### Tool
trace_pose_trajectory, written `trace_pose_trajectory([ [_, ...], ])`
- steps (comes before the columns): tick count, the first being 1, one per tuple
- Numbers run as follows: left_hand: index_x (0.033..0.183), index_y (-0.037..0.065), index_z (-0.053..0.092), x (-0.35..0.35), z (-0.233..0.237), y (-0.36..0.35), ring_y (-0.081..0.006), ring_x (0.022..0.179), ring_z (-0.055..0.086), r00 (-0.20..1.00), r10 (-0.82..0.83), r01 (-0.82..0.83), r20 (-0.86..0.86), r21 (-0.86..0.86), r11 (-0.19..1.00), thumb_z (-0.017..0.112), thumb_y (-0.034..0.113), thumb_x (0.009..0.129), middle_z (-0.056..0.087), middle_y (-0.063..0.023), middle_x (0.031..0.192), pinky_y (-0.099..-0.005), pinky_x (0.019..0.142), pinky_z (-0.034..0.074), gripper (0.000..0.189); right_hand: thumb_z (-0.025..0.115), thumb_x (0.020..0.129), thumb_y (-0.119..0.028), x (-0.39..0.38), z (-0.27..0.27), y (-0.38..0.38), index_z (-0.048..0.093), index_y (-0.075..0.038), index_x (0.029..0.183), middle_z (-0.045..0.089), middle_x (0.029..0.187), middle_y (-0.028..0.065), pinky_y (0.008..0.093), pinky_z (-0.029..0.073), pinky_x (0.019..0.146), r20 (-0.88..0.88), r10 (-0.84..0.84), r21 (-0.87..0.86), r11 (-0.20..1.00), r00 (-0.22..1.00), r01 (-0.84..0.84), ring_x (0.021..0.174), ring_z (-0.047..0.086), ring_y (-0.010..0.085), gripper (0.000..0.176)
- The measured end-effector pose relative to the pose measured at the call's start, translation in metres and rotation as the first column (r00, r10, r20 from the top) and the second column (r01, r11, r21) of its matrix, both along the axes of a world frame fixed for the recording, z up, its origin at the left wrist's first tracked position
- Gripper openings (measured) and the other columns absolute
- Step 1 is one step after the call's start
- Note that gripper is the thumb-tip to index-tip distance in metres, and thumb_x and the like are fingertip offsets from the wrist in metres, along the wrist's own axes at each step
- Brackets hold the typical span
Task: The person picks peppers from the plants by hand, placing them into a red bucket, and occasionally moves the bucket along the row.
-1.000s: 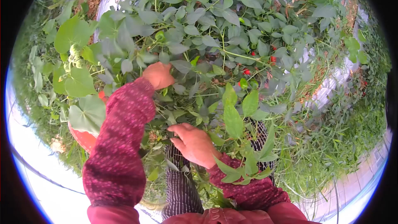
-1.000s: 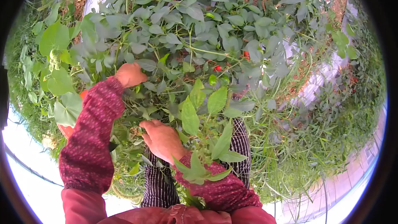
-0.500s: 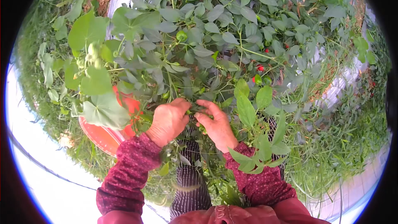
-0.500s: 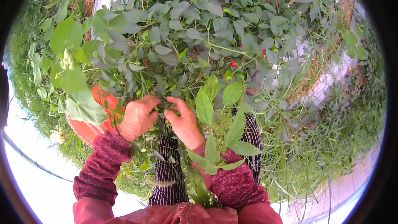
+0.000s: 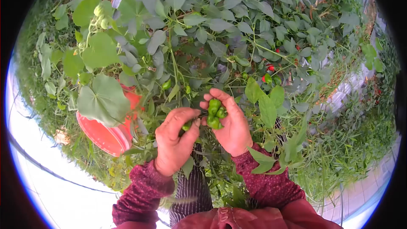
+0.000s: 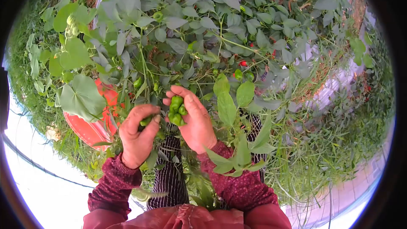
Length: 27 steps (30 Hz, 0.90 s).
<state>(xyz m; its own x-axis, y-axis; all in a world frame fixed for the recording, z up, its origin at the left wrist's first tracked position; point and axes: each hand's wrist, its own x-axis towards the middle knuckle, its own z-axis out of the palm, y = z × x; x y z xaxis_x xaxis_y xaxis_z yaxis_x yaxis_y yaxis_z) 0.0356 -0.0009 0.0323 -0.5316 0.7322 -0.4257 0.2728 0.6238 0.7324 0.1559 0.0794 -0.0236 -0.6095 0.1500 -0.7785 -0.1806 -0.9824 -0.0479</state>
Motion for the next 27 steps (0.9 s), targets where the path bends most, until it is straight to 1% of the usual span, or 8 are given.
trace_pose_trajectory([
  [8, 0.107, 0.001, 0.06, -0.006, 0.04, -0.006, -0.014, 0.094, 0.057, 0.926, 0.321, -0.35, 0.199, 0.129, 0.928, 0.062, -0.005, 0.078, 0.061, -0.0058, 0.099, -0.027, 0.084, 0.045, 0.03, 0.041, 0.096, -0.033, -0.051, 0.06, -0.013, 0.041, -0.004, 0.128, 0.046, 0.128, 0.0093, 0.0364, 0.037, 0.099, -0.161, -0.054, 0.166, 0.983, 0.985, 0.081, 0.117, 0.045, 0.0225, 0.044],
  [12, 0.109, 0.001, 0.059, -0.044, 0.099, -0.069, -0.0126, 0.086, 0.059, 0.68, 0.69, -0.699, 0.249, -0.064, 0.712, 0.062, -0.005, 0.079, 0.061, -0.0069, 0.101, -0.0255, 0.071, 0.051, 0.031, 0.044, 0.096, -0.016, -0.107, 0.099, -0.059, 0.035, -0.006, 0.133, 0.043, 0.125, 0.0089, 0.0304, 0.04, 0.094, -0.199, 0.395, 0.46, 0.846, 0.897, -0.27, 0.111, 0.045, 0.0146, 0.04],
  [14, 0.11, 0.003, 0.06, -0.071, 0.131, -0.116, -0.0046, 0.063, 0.055, 0.638, 0.763, -0.749, 0.101, -0.146, 0.646, 0.059, 0.0, 0.083, 0.062, -0.0024, 0.087, -0.0177, 0.048, 0.045, 0.028, 0.046, 0.093, -0.012, -0.141, 0.116, -0.105, 0.031, -0.003, 0.135, 0.041, 0.127, 0.0124, 0.0358, 0.038, 0.099, -0.333, 0.491, 0.352, 0.857, 0.805, -0.377, 0.116, 0.044, 0.0207, 0.046],
  [16, 0.11, 0.005, 0.06, -0.096, 0.135, -0.185, -0.0022, 0.056, 0.048, 0.601, 0.799, -0.793, -0.006, -0.126, 0.596, 0.056, 0.005, 0.085, 0.06, 0.0008, 0.081, -0.0165, 0.045, 0.037, 0.025, 0.054, 0.091, -0.023, -0.17, 0.113, -0.17, 0.02, -0.003, 0.142, 0.031, 0.138, 0.0179, 0.0401, 0.035, 0.102, -0.285, 0.694, 0.641, 0.65, 0.661, -0.407, 0.123, 0.039, 0.0292, 0.065],
  [20, 0.116, 0.002, 0.059, -0.143, 0.093, -0.32, -0.009, 0.076, 0.055, 0.82, 0.536, -0.573, -0.203, -0.29, 0.767, 0.057, 0.009, 0.086, 0.062, -0.0026, 0.091, -0.0222, 0.062, 0.045, 0.031, 0.055, 0.089, -0.027, -0.186, 0.106, -0.2, 0.033, -0.002, 0.135, 0.036, 0.135, 0.0229, 0.0402, 0.039, 0.098, 0.166, 0.79, 0.808, 0.234, 0.59, -0.541, 0.12, 0.043, 0.034, 0.057],
  [22, 0.113, 0.0, 0.059, -0.151, 0.074, -0.331, -0.0157, 0.095, 0.057, 0.873, 0.183, -0.361, -0.452, -0.347, 0.866, 0.058, 0.012, 0.088, 0.064, -0.0079, 0.102, -0.028, 0.08, 0.047, 0.028, 0.053, 0.09, -0.024, -0.175, 0.11, -0.16, 0.049, 0.0, 0.119, 0.055, 0.115, 0.0177, 0.0403, 0.045, 0.088, 0.0, 0.916, 0.872, 0.196, 0.4, -0.449, 0.102, 0.057, 0.03, 0.038],
  [25, 0.108, -0.001, 0.06, -0.145, 0.072, -0.271, -0.0152, 0.091, 0.059, 0.856, 0.418, -0.506, -0.305, -0.324, 0.799, 0.057, 0.011, 0.089, 0.064, -0.0086, 0.102, -0.0268, 0.079, 0.047, 0.023, 0.057, 0.088, -0.017, -0.134, 0.097, -0.078, 0.06, -0.006, 0.101, 0.063, 0.081, 0.0053, 0.0267, 0.049, 0.067, 0.059, 0.694, 0.803, 0.394, 0.717, -0.447, 0.072, 0.06, 0.0133, 0.017],
  [27, 0.101, -0.002, 0.062, -0.126, 0.07, -0.197, -0.0151, 0.084, 0.06, 0.89, 0.435, -0.451, -0.137, -0.132, 0.883, 0.056, 0.004, 0.087, 0.065, -0.0082, 0.095, -0.0275, 0.076, 0.048, 0.016, 0.058, 0.087, -0.012, -0.108, 0.07, -0.03, 0.06, -0.005, 0.1, 0.062, 0.084, 0.0045, 0.026, 0.048, 0.068, 0.476, 0.441, 0.782, 0.184, 0.761, -0.596, 0.074, 0.059, 0.0108, 0.015],
])
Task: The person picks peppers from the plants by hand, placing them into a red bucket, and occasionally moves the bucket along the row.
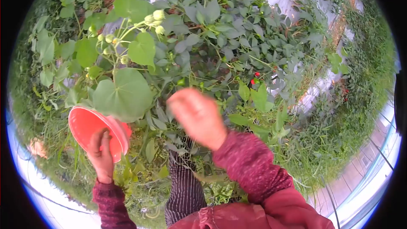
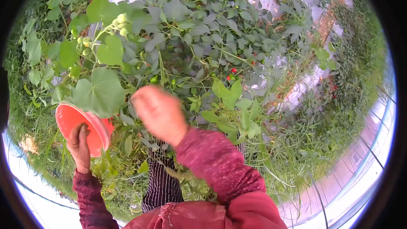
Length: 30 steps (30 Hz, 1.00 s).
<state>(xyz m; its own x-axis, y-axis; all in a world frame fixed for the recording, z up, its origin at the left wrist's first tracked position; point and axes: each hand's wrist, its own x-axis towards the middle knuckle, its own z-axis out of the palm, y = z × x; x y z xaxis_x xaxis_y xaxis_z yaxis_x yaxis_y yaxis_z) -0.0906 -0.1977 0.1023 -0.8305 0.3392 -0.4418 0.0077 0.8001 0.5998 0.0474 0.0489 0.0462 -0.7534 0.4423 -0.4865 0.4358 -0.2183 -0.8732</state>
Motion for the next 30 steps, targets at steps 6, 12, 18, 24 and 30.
trace_pose_trajectory([
  [6, 0.1, 0.0, 0.061, 0.043, -0.063, 0.209, -0.0291, 0.083, 0.063, 0.77, -0.635, 0.624, -0.057, 0.274, 0.732, 0.055, 0.0, 0.082, 0.063, -0.0152, 0.097, -0.0329, 0.075, 0.051, 0.019, 0.061, 0.078, -0.014, 0.062, -0.066, -0.017, 0.034, -0.003, 0.134, 0.043, 0.129, 0.0212, 0.0415, 0.037, 0.1, 0.301, 0.425, 0.174, 0.856, 0.854, -0.488, 0.12, 0.042, 0.0345, 0.062],
  [12, 0.101, 0.006, 0.061, 0.105, -0.184, 0.217, -0.0301, 0.088, 0.06, 0.231, -0.95, 0.955, 0.211, -0.235, 0.18, 0.058, 0.012, 0.077, 0.06, -0.0154, 0.09, -0.039, 0.082, 0.045, 0.025, 0.055, 0.078, -0.005, 0.104, -0.081, -0.029, 0.048, -0.003, 0.124, 0.051, 0.123, 0.0175, 0.0385, 0.043, 0.094, 0.122, 0.415, -0.046, 0.91, 0.901, -0.413, 0.108, 0.052, 0.0324, 0.046],
  [18, 0.116, 0.007, 0.056, 0.123, -0.159, 0.195, -0.0308, 0.096, 0.059, 0.222, -0.924, 0.967, 0.313, -0.195, 0.166, 0.061, 0.01, 0.072, 0.057, -0.0176, 0.105, -0.0416, 0.094, 0.036, 0.044, 0.054, 0.086, -0.009, 0.136, -0.129, 0.014, 0.055, 0.001, 0.108, 0.06, 0.103, 0.0079, 0.0366, 0.047, 0.087, 0.56, -0.177, -0.585, 0.606, 0.809, 0.538, 0.099, 0.057, 0.0212, 0.024],
  [24, 0.11, 0.007, 0.058, 0.139, -0.143, 0.197, -0.0286, 0.101, 0.057, 0.293, -0.933, 0.956, 0.21, -0.047, 0.29, 0.059, 0.005, 0.069, 0.057, -0.016, 0.11, -0.0432, 0.095, 0.034, 0.041, 0.065, 0.083, -0.015, 0.107, -0.149, 0.013, 0.042, -0.002, 0.105, 0.057, 0.103, 0.0101, 0.0348, 0.047, 0.079, 0.619, -0.465, -0.649, 0.151, 0.633, 0.746, 0.09, 0.056, 0.0199, 0.034],
  [30, 0.095, 0.002, 0.063, 0.119, -0.139, 0.191, -0.0287, 0.088, 0.062, 0.769, -0.552, 0.485, 0.323, 0.268, 0.832, 0.06, 0.003, 0.077, 0.064, -0.0132, 0.094, -0.0337, 0.077, 0.05, 0.018, 0.06, 0.088, -0.022, 0.133, -0.142, 0.023, 0.051, -0.005, 0.108, 0.042, 0.063, -0.0043, 0.0308, 0.045, 0.06, 0.601, -0.526, -0.67, 0.077, 0.601, 0.738, 0.056, 0.043, 0.0103, 0.028],
])
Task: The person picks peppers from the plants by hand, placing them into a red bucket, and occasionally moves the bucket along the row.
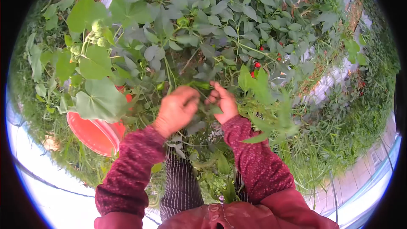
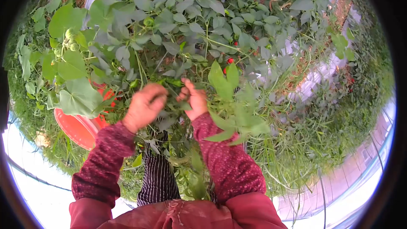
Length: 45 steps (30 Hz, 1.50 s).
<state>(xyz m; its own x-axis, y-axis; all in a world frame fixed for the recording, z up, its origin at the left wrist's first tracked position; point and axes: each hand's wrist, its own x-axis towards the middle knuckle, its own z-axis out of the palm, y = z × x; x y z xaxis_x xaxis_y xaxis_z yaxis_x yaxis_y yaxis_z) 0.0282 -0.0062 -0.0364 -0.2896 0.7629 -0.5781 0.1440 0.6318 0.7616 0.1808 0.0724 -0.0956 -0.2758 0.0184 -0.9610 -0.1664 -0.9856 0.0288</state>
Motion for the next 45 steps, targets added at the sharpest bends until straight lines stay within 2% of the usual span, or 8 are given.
trace_pose_trajectory([
  [14, 0.099, 0.004, 0.063, 0.04, -0.034, 0.054, -0.0346, 0.086, 0.061, 0.876, -0.442, 0.476, 0.194, -0.203, 0.855, 0.059, 0.028, 0.082, 0.064, -0.0179, 0.091, -0.0404, 0.076, 0.049, 0.03, 0.043, 0.098, -0.027, 0.073, -0.007, 0.012, 0.052, -0.007, 0.102, 0.033, 0.051, -0.0079, 0.0277, 0.039, 0.062, -0.435, -0.228, -0.229, 0.964, 0.871, 0.138, 0.047, 0.035, 0.0062, 0.022],
  [30, 0.089, 0.002, 0.059, 0.079, 0.027, 0.036, -0.0346, 0.084, 0.061, 0.968, -0.147, 0.185, 0.205, -0.179, 0.966, 0.065, 0.011, 0.072, 0.06, -0.017, 0.088, -0.0375, 0.075, 0.049, 0.02, 0.056, 0.091, -0.027, 0.091, -0.027, -0.032, 0.053, -0.009, 0.091, 0.044, 0.062, -0.0022, 0.0236, 0.033, 0.047, 0.255, 0.427, 0.057, 0.889, 0.867, -0.455, 0.053, 0.041, 0.0073, 0.019],
  [32, 0.087, 0.001, 0.057, 0.078, 0.025, 0.04, -0.0309, 0.083, 0.061, 0.971, -0.142, 0.168, 0.191, -0.123, 0.978, 0.064, 0.007, 0.073, 0.059, -0.0142, 0.087, -0.0347, 0.076, 0.048, 0.017, 0.059, 0.089, -0.018, 0.138, -0.094, -0.082, 0.052, -0.004, 0.103, 0.05, 0.07, 0.0019, 0.0252, 0.037, 0.049, 0.385, 0.524, 0.355, 0.676, 0.76, -0.646, 0.055, 0.044, 0.009, 0.021],
  [33, 0.087, 0.001, 0.057, 0.072, 0.021, 0.049, -0.0284, 0.082, 0.061, 0.98, -0.038, 0.072, 0.195, -0.171, 0.983, 0.064, 0.006, 0.073, 0.059, -0.0132, 0.087, -0.0341, 0.075, 0.048, 0.016, 0.056, 0.09, -0.028, 0.06, 0.019, 0.002, 0.057, -0.005, 0.101, 0.059, 0.082, -0.0005, 0.0269, 0.043, 0.057, 0.544, 0.822, -0.004, 0.202, 0.168, -0.979, 0.069, 0.055, 0.0124, 0.025],
  [36, 0.095, 0.004, 0.06, 0.059, -0.002, 0.079, -0.026, 0.077, 0.061, 0.998, -0.055, 0.057, 0.028, -0.047, 0.997, 0.064, 0.01, 0.076, 0.06, -0.0132, 0.083, -0.0332, 0.071, 0.049, 0.02, 0.057, 0.091, -0.016, 0.085, -0.016, -0.037, 0.04, -0.004, 0.124, 0.049, 0.08, 0.0032, 0.0266, 0.04, 0.053, 0.155, 0.508, 0.259, 0.807, 0.847, -0.531, 0.062, 0.047, 0.0105, 0.039],
  [38, 0.098, 0.004, 0.061, 0.069, -0.021, 0.1, -0.0315, 0.081, 0.06, 0.962, -0.224, 0.233, -0.155, 0.044, 0.972, 0.065, 0.01, 0.075, 0.06, -0.0153, 0.086, -0.037, 0.072, 0.049, 0.025, 0.055, 0.089, -0.03, 0.138, -0.077, -0.084, 0.056, -0.005, 0.103, 0.061, 0.084, 0.0045, 0.0287, 0.045, 0.066, 0.182, 0.495, 0.378, 0.763, 0.85, -0.525, 0.077, 0.058, 0.0185, 0.028],
  [40, 0.098, 0.005, 0.061, 0.088, -0.041, 0.116, -0.0333, 0.082, 0.06, 0.923, -0.334, 0.334, -0.19, -0.03, 0.942, 0.065, 0.01, 0.074, 0.06, -0.0159, 0.088, -0.0387, 0.072, 0.049, 0.025, 0.058, 0.087, -0.024, 0.152, -0.095, -0.088, 0.055, -0.004, 0.111, 0.064, 0.096, 0.0093, 0.0289, 0.047, 0.072, 0.744, 0.595, 0.613, -0.431, 0.303, -0.662, 0.087, 0.061, 0.0195, 0.031],
  [45, 0.094, 0.003, 0.06, 0.136, -0.043, 0.108, -0.0345, 0.081, 0.061, 0.971, -0.238, 0.236, 0.036, 0.04, 0.971, 0.064, 0.013, 0.074, 0.059, -0.0167, 0.087, -0.0406, 0.072, 0.05, 0.022, 0.06, 0.085, -0.019, 0.163, -0.069, -0.077, 0.053, -0.002, 0.115, 0.063, 0.103, 0.0124, 0.0316, 0.048, 0.074, 0.541, 0.771, 0.586, -0.059, 0.336, -0.808, 0.091, 0.061, 0.0203, 0.035],
])
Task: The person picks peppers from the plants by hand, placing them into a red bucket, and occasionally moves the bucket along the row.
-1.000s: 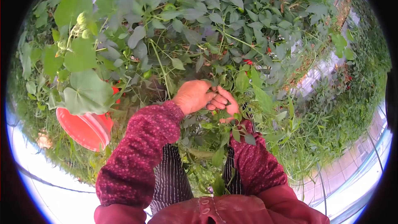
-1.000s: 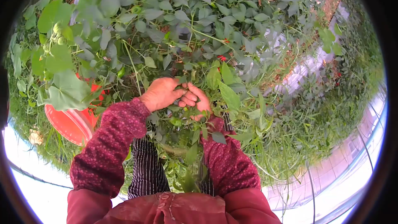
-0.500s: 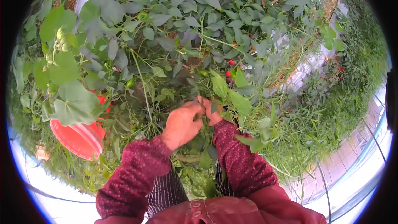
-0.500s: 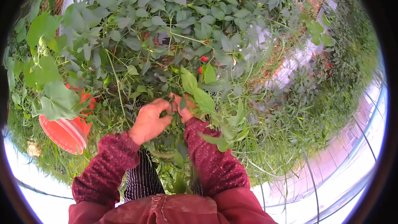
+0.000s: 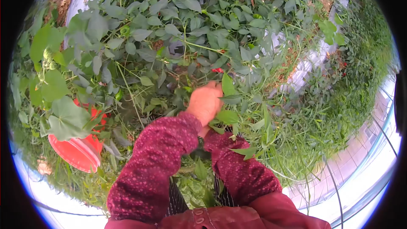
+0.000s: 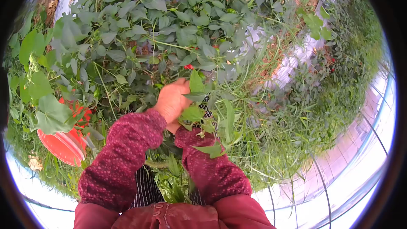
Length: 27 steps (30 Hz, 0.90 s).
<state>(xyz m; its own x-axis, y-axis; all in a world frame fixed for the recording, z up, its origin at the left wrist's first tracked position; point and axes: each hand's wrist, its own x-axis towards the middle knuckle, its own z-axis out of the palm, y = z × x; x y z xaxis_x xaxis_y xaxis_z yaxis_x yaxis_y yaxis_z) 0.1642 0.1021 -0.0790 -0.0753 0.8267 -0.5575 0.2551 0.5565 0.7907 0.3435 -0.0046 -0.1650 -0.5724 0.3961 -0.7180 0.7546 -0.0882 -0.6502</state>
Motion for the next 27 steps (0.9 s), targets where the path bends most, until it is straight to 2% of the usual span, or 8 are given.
trace_pose_trajectory([
  [7, 0.115, -0.002, 0.046, 0.024, 0.009, -0.024, -0.0338, 0.073, 0.062, 0.928, -0.335, 0.324, -0.165, -0.089, 0.942, 0.064, 0.013, 0.074, 0.06, -0.0176, 0.083, -0.0414, 0.064, 0.051, 0.047, 0.056, 0.088, -0.013, 0.063, 0.068, 0.102, 0.043, -0.001, 0.125, 0.057, 0.107, 0.0126, 0.0318, 0.049, 0.067, 0.399, -0.415, -0.796, 0.287, 0.818, 0.534, 0.083, 0.059, 0.0157, 0.041],
  [9, 0.112, 0.003, 0.048, 0.028, 0.005, -0.035, -0.0334, 0.07, 0.062, 0.923, -0.339, 0.343, -0.18, -0.011, 0.939, 0.059, 0.009, 0.076, 0.06, -0.0146, 0.082, -0.0412, 0.062, 0.051, 0.038, 0.055, 0.088, -0.014, 0.092, 0.056, 0.149, 0.044, 0.001, 0.127, 0.056, 0.117, 0.0162, 0.0324, 0.051, 0.075, -0.008, 0.034, -0.528, 0.849, 0.999, -0.033, 0.091, 0.061, 0.0202, 0.044],
  [12, 0.098, 0.003, 0.058, 0.036, 0.002, -0.043, -0.0301, 0.077, 0.064, 0.884, -0.411, 0.426, -0.224, 0.019, 0.905, 0.054, 0.011, 0.078, 0.062, -0.0161, 0.083, -0.0417, 0.067, 0.051, 0.022, 0.057, 0.087, -0.013, 0.055, 0.072, 0.18, 0.046, -0.001, 0.128, 0.06, 0.111, 0.0133, 0.0338, 0.05, 0.078, 0.17, -0.606, -0.21, 0.748, 0.777, 0.629, 0.091, 0.06, 0.0237, 0.043],
  [16, 0.096, 0.002, 0.059, 0.036, -0.016, -0.059, -0.0305, 0.076, 0.064, 0.943, -0.321, 0.316, -0.09, -0.066, 0.946, 0.057, 0.015, 0.077, 0.062, -0.0169, 0.082, -0.042, 0.067, 0.051, 0.024, 0.061, 0.083, -0.009, -0.032, 0.072, 0.192, 0.055, -0.006, 0.12, 0.064, 0.099, 0.009, 0.0352, 0.049, 0.077, -0.136, -0.877, -0.513, 0.461, 0.461, 0.724, 0.088, 0.061, 0.0254, 0.037],
  [17, 0.096, 0.001, 0.058, 0.041, -0.023, -0.072, -0.0306, 0.076, 0.063, 0.949, -0.275, 0.275, -0.157, -0.022, 0.961, 0.057, 0.016, 0.076, 0.062, -0.0171, 0.082, -0.0416, 0.067, 0.051, 0.024, 0.061, 0.082, -0.009, -0.047, 0.066, 0.196, 0.056, -0.008, 0.118, 0.064, 0.094, 0.0079, 0.0355, 0.049, 0.077, -0.316, -0.494, -0.02, 0.857, 0.81, 0.515, 0.087, 0.061, 0.0248, 0.037],
  [18, 0.095, 0.001, 0.058, 0.037, -0.02, -0.07, -0.0307, 0.076, 0.063, 0.949, -0.224, 0.235, -0.223, 0.027, 0.972, 0.058, 0.016, 0.075, 0.062, -0.0173, 0.082, -0.0412, 0.067, 0.051, 0.025, 0.061, 0.081, -0.009, -0.056, 0.063, 0.197, 0.057, -0.009, 0.117, 0.064, 0.09, 0.0069, 0.0357, 0.048, 0.077, -0.207, 0.016, 0.495, 0.864, 0.978, 0.09, 0.086, 0.061, 0.0243, 0.037],
  [22, 0.098, 0.006, 0.059, 0.02, -0.008, -0.048, -0.0339, 0.072, 0.061, 0.877, -0.456, 0.434, -0.15, -0.163, 0.886, 0.06, 0.01, 0.072, 0.061, -0.0151, 0.082, -0.0431, 0.062, 0.05, 0.027, 0.063, 0.078, -0.007, -0.06, 0.056, 0.178, 0.054, -0.008, 0.116, 0.063, 0.089, 0.0082, 0.0328, 0.048, 0.075, -0.102, -0.108, 0.466, 0.873, 0.989, 0.144, 0.082, 0.06, 0.0237, 0.039],
  [27, 0.097, 0.002, 0.055, -0.008, -0.007, -0.031, -0.0328, 0.076, 0.063, 0.958, -0.03, 0.034, -0.285, 0.009, 0.999, 0.06, 0.004, 0.071, 0.061, -0.0154, 0.086, -0.0399, 0.067, 0.05, 0.027, 0.058, 0.081, -0.004, -0.041, 0.07, 0.16, 0.054, -0.009, 0.113, 0.063, 0.088, 0.0096, 0.0319, 0.049, 0.073, -0.216, -0.61, 0.075, 0.768, 0.762, 0.636, 0.08, 0.062, 0.0192, 0.032],
])
